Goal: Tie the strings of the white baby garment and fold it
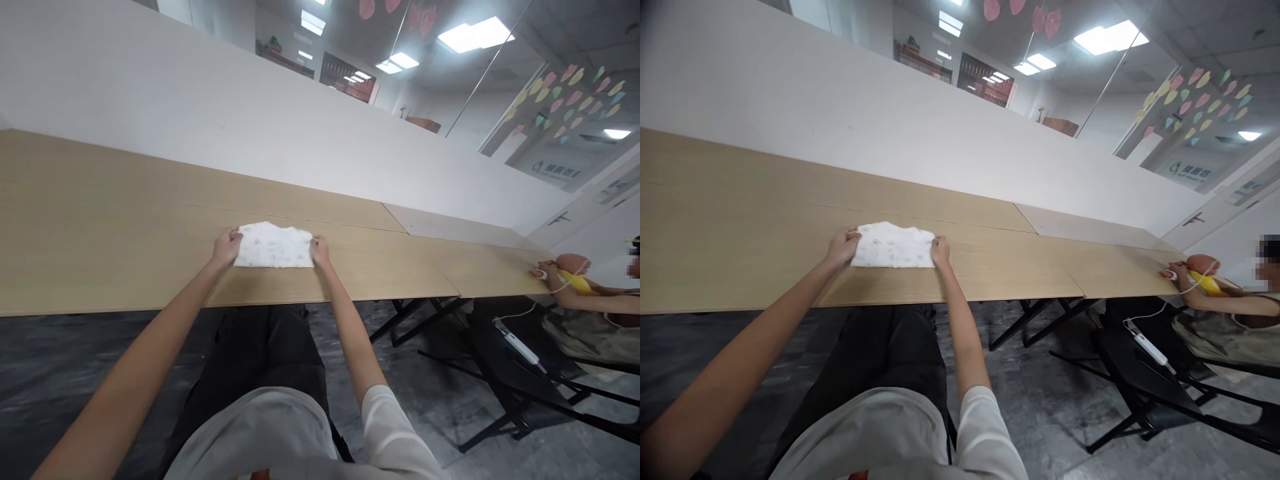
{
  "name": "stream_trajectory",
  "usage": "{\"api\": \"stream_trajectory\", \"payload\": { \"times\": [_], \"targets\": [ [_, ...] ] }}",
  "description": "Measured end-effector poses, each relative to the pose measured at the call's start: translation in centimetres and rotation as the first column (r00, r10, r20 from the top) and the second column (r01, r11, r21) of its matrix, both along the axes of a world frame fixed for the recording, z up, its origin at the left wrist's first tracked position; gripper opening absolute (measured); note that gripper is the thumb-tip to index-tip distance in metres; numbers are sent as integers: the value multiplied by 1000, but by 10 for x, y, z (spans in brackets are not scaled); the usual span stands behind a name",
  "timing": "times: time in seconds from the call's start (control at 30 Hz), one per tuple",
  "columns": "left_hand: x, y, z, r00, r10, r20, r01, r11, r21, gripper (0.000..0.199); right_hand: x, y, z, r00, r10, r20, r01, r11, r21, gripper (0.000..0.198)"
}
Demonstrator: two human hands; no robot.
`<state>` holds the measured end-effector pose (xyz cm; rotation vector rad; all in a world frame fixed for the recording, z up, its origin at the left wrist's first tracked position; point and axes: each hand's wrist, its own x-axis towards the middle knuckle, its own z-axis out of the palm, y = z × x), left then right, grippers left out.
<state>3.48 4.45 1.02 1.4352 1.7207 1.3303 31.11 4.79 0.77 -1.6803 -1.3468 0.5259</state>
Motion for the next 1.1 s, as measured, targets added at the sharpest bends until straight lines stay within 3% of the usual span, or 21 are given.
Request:
{"api": "stream_trajectory", "payload": {
  "times": [0.1, 0.23, 0.47, 0.63, 0.87, 1.1],
  "targets": [
    [2, 6, -12, 986, -26, -167, 12, 996, -84, 49, -5, 3, -10, 992, 4, 129, 4, 998, -58, 16],
    [-1, 1, -27, 960, -93, -263, 83, 995, -46, 64, -5, -3, -23, 980, 3, 198, 0, 1000, -16, 23],
    [-7, -3, -30, 971, -72, -228, 62, 997, -50, 77, -1, -9, -31, 998, -49, 32, 46, 994, 99, 20],
    [-6, -6, -28, 975, -40, -220, 35, 999, -27, 75, -3, -10, -31, 997, -54, 54, 46, 989, 138, 23],
    [-6, -7, -29, 966, 43, -256, -52, 998, -29, 67, 1, -9, -32, 988, -43, 148, 38, 999, 38, 24],
    [-7, -9, -27, 974, -24, -226, 4, 996, -85, 79, 6, -9, -33, 987, -12, 163, 5, 999, 45, 26]
  ]
}}
